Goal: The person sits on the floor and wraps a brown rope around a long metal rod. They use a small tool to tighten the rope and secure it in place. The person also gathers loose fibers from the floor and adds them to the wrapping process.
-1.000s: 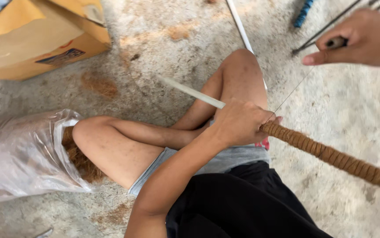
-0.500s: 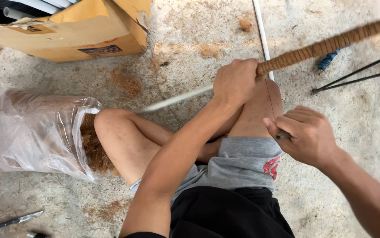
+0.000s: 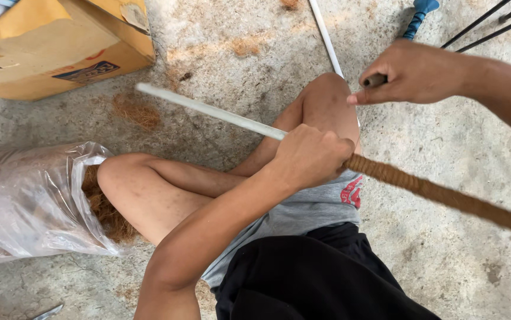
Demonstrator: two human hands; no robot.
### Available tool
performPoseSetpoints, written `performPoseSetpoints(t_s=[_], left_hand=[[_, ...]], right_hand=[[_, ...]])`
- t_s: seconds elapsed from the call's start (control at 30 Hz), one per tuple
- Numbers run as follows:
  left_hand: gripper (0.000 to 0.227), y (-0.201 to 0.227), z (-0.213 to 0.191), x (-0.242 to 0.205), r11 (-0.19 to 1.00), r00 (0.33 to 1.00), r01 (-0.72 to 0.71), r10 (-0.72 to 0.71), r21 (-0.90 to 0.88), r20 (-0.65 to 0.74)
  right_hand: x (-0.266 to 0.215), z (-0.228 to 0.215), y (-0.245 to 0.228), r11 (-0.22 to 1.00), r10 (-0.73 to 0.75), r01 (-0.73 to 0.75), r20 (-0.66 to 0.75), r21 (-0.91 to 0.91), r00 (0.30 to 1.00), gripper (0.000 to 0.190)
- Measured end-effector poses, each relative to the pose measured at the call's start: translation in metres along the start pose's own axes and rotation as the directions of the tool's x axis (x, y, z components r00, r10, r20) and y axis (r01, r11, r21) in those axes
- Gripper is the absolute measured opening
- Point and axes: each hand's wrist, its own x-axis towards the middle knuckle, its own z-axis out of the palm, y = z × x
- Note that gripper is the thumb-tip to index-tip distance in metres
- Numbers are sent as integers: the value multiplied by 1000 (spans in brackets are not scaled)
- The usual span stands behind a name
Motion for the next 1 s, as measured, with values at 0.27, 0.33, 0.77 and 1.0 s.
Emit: performPoseSetpoints(t_s=[0.27,0.33,0.77,1.0], left_hand=[[14,-17,-22,10,854,965,109,-215,-510,-154],[20,-30,-15,18,759,927,139,-325,-636,-185],[41,-76,3,62,282,794,-141,-540,-949,-278],[35,-75,6,71,470,626,-204,-612,-859,-483]], right_hand=[[14,70,15,784,137,68,-279,617,950,48],[25,86,11,649,166,194,-385,736,908,36],[44,90,-35,367,331,531,-641,764,693,37],[21,71,-79,875,205,266,-808,404,553,29]])
